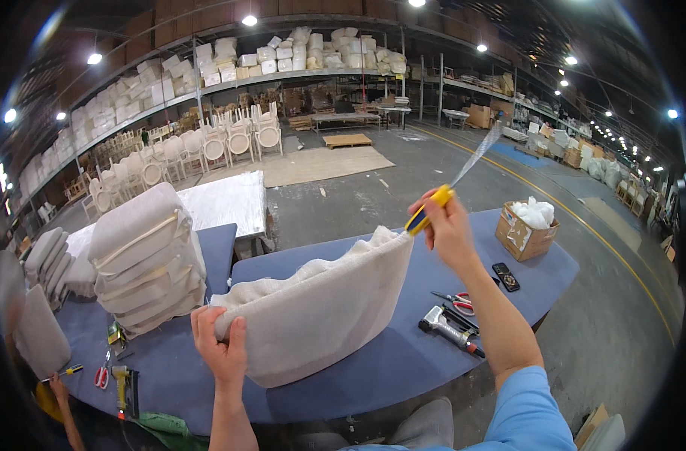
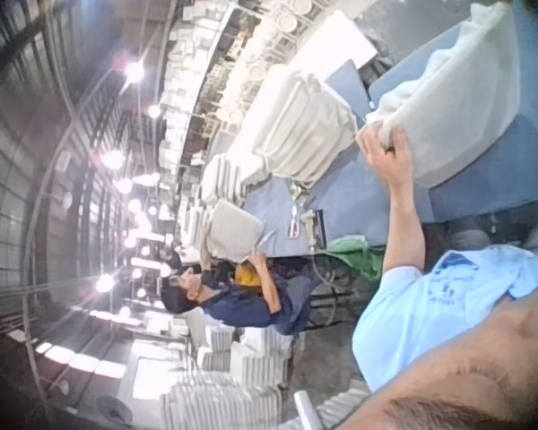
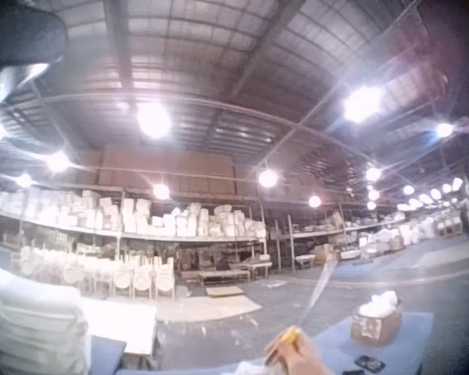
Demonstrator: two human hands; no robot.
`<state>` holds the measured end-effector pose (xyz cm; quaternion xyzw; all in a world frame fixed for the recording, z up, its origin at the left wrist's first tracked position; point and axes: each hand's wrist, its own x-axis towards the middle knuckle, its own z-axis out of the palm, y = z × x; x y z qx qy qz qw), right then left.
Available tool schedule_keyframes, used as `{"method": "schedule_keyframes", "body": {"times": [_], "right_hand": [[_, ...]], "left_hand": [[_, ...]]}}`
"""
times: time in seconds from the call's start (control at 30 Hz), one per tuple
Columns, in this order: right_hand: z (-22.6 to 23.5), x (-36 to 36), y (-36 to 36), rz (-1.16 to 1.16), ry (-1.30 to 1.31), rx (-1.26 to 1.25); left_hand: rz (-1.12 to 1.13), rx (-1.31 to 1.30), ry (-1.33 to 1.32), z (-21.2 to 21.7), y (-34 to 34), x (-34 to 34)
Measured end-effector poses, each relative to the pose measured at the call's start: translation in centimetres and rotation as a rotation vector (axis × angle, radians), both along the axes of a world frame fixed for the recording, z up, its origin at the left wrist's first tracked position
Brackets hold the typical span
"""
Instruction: The person uses a screwdriver to puncture a white cushion cover, then trims excess fabric with scissors. The cushion is flipped and adjusted on a blue worktable in a factory setting.
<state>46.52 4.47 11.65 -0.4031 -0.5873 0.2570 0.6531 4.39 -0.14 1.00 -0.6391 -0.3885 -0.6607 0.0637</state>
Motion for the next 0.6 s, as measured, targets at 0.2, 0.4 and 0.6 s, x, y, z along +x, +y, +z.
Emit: {"method": "schedule_keyframes", "body": {"times": [0.2, 0.4, 0.6], "right_hand": [[-0.8, -3.3, 0.4, 0.028, -0.11, 0.108], [-1.7, -5.4, -0.4, 0.099, -0.12, 0.174], [0.0, -7.6, -2.5, 0.197, -0.137, 0.04]], "left_hand": [[-0.061, -0.046, 0.022, -0.2, -0.1, -0.4], [-0.351, -0.176, -0.37, -2.0, -1.5, 0.2], [-0.526, -0.297, -0.428, -2.4, -1.7, 0.2]]}}
